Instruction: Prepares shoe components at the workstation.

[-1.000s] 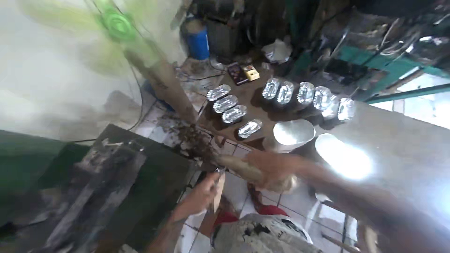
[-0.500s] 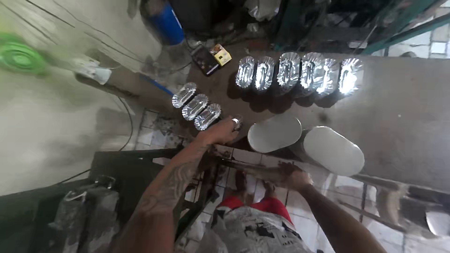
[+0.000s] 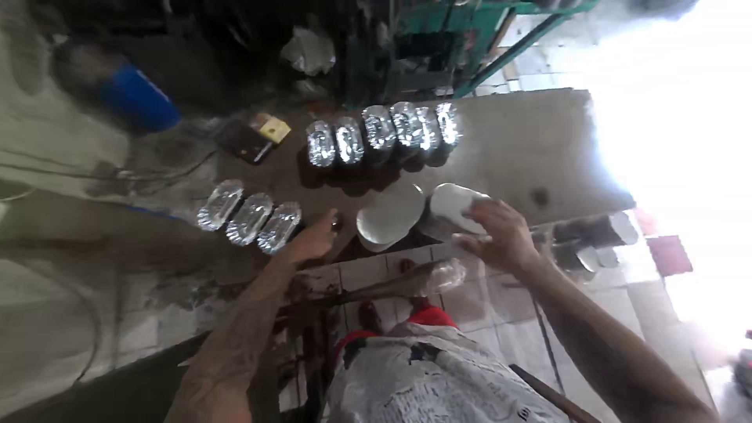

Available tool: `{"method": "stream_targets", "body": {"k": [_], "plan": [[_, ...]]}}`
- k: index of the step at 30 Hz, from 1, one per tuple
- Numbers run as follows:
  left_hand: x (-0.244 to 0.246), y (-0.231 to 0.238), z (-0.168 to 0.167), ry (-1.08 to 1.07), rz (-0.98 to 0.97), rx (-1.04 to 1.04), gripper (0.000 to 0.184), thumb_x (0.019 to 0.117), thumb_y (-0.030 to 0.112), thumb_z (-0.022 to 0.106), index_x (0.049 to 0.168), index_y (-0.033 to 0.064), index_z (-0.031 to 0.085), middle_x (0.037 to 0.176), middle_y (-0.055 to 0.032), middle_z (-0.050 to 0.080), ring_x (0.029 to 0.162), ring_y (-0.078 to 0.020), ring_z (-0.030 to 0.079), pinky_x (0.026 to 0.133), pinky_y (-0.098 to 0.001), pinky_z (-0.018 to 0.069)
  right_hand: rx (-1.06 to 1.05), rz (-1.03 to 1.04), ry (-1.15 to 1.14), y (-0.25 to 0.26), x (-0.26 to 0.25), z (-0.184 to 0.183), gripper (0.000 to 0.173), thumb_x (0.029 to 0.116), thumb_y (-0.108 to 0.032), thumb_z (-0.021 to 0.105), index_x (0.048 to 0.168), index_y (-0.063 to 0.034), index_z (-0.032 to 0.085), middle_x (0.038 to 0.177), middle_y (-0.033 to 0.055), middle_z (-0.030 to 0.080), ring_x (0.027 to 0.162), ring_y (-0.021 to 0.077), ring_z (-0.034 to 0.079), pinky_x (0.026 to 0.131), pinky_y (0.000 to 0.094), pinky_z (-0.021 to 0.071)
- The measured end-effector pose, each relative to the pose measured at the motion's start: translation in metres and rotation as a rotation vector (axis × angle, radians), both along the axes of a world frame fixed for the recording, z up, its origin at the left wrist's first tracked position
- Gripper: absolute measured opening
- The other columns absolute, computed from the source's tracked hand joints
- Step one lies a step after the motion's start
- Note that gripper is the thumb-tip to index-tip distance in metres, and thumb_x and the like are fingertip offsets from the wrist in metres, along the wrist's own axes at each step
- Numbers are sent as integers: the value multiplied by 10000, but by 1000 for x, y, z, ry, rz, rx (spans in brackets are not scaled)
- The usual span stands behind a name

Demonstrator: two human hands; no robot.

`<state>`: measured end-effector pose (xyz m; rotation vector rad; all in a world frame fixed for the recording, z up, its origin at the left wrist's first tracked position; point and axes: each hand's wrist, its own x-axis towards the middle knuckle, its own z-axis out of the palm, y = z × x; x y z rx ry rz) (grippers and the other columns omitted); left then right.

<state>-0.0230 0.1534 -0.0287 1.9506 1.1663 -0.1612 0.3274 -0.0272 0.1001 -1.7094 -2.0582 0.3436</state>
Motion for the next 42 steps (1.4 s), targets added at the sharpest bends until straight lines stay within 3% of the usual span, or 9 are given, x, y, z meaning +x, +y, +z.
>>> {"method": "stream_targets", "body": {"k": [4, 7, 13, 20, 27, 32, 37, 40, 42], "plan": [[2, -12, 31, -57, 164, 108, 826, 958, 356, 721, 1590, 54, 283, 1546, -256, 420, 1374, -421, 488, 1111, -632, 411, -173, 197, -234, 47, 25, -36, 533, 913, -495, 712, 1251, -84, 688, 1205, 109, 710, 1228, 305, 626, 1207, 526, 346], [39, -51, 93, -388, 508, 251, 608, 1003, 388, 620, 1498, 76, 454, 1147, -171, 675, 937, -230, 671, 817, -450, 568, -137, 271, 28, 52, 42, -41, 393, 1023, -397, 568, 1195, -73, 710, 1175, 75, 722, 1228, 232, 633, 1218, 489, 346], [150, -44, 121, 150, -98, 131, 551, 902, 474, 732, 1330, 149, 614, 1014, -140, 712, 952, -354, 687, 811, -615, 538, -288, 361, 258, 60, 56, -31, 451, 1077, -384, 422, 1243, -74, 704, 1203, 38, 716, 1260, 154, 605, 1272, 481, 240], [118, 6, 133, -228, -240, -452, 369, 1003, 195, 658, 1353, 112, 575, 1087, -52, 703, 906, -102, 683, 836, -313, 580, -130, 324, 375, 59, 52, -44, 281, 998, -316, 642, 1028, -59, 752, 1001, 28, 741, 1067, 143, 685, 1220, 481, 357], [133, -17, 129, -52, -237, -18, 590, 849, 369, 823, 1361, 184, 596, 1189, -84, 702, 1078, -260, 678, 935, -574, 541, -101, 288, 184, 44, 39, -41, 281, 886, -225, 675, 1087, -39, 737, 1006, 78, 739, 1021, 205, 697, 1182, 502, 387], [116, -10, 124, -343, -206, -42, 676, 896, 139, 760, 1497, 60, 461, 1247, -233, 650, 1081, -351, 661, 935, -559, 536, -153, 220, 172, 48, 36, -39, 312, 855, -182, 637, 1102, -19, 734, 1049, 129, 731, 1072, 281, 677, 1128, 538, 425], [107, -77, 161, -355, -104, 341, 363, 1019, 163, 530, 1349, 29, 599, 1046, -166, 705, 937, -301, 698, 818, -509, 573, 56, 65, -71, 20, -4, -1, 322, 980, -160, 551, 1163, 56, 703, 1170, 255, 704, 1149, 460, 648, 975, 638, 502], [74, -124, 186, -810, 218, 134, 362, 946, 21, 429, 1206, -47, 671, 1027, -136, 699, 921, -154, 654, 832, -351, 543, 91, -58, 628, -5, -48, 21, 301, 1002, -72, 443, 1214, 21, 636, 1114, 15, 697, 1038, 69, 665, 932, 267, 562], [65, -147, 169, -970, 535, -95, 343, 911, 9, 414, 1148, -59, 653, 984, -65, 668, 859, -35, 606, 780, -234, 517, -88, -195, 1183, -18, -93, 23, 278, 1005, -83, 402, 1138, -125, 642, 924, -107, 732, 812, 10, 697, 741, 241, 612]]}}
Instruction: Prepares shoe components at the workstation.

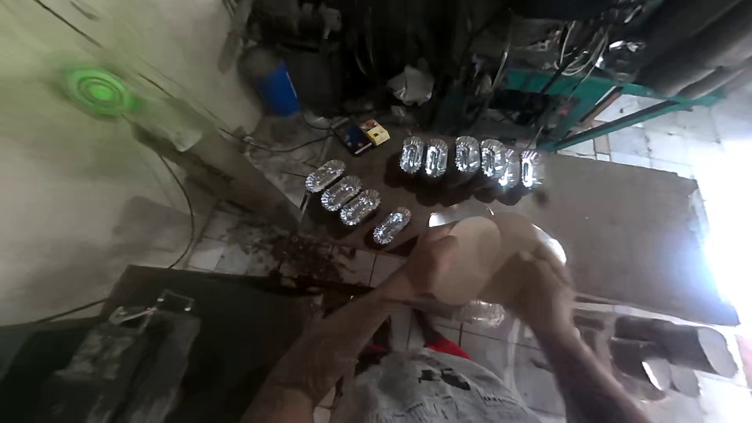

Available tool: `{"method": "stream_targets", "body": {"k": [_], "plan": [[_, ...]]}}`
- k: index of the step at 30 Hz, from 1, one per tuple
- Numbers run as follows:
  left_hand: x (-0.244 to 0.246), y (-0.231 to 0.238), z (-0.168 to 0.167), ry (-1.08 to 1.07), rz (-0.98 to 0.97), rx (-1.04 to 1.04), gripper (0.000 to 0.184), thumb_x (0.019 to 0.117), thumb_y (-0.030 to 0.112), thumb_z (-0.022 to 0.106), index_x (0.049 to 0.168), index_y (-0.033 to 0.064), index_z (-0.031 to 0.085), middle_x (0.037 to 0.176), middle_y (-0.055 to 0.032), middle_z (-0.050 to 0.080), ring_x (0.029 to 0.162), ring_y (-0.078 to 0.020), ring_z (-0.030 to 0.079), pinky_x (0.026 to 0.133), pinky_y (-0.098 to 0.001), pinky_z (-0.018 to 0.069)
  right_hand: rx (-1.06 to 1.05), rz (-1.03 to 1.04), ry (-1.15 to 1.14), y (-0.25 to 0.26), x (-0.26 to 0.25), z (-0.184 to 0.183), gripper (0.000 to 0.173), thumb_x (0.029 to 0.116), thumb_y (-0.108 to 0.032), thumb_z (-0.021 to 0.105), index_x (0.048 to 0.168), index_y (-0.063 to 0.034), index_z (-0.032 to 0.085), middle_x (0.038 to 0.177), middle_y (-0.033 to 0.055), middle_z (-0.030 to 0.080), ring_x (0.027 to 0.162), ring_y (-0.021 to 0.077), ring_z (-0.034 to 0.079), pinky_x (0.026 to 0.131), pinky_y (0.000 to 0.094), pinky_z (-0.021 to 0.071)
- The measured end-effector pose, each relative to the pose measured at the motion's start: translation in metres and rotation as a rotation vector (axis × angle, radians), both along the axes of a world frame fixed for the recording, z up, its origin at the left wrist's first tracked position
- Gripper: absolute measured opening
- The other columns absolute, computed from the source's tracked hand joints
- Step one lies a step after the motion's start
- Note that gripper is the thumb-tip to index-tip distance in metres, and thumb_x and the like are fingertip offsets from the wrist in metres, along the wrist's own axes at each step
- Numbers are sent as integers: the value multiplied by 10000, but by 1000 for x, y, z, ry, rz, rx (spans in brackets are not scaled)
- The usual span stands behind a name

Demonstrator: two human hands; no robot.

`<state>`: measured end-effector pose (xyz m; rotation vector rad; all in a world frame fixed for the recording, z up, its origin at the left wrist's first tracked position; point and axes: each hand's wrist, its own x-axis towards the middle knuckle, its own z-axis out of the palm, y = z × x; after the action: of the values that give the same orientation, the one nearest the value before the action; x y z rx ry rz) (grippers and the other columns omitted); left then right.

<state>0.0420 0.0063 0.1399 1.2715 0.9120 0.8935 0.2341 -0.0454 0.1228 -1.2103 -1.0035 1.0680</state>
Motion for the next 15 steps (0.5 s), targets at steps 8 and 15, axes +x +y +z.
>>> {"method": "stream_targets", "body": {"k": [8, 15], "plan": [[11, -73, -53, -889, 332, -292, 390, 977, 74, 440, 742, 254, 695, 747, 117, 712, 708, 52, 665, 665, -144, 558, -147, 697, 653, -12, -20, -16, 292, 942, -58, 633, 1203, -161, 710, 1088, 28, 761, 980, 118, 730, 886, 346, 611], [49, -23, -201, 382, -374, -425, 359, 1093, 164, 414, 1319, -70, 568, 1235, -233, 625, 1136, -290, 611, 1006, -454, 487, -393, 596, -481, -65, 87, -148, 361, 935, -21, 557, 1266, 112, 610, 1207, 210, 673, 1122, 244, 659, 1023, 401, 530]]}}
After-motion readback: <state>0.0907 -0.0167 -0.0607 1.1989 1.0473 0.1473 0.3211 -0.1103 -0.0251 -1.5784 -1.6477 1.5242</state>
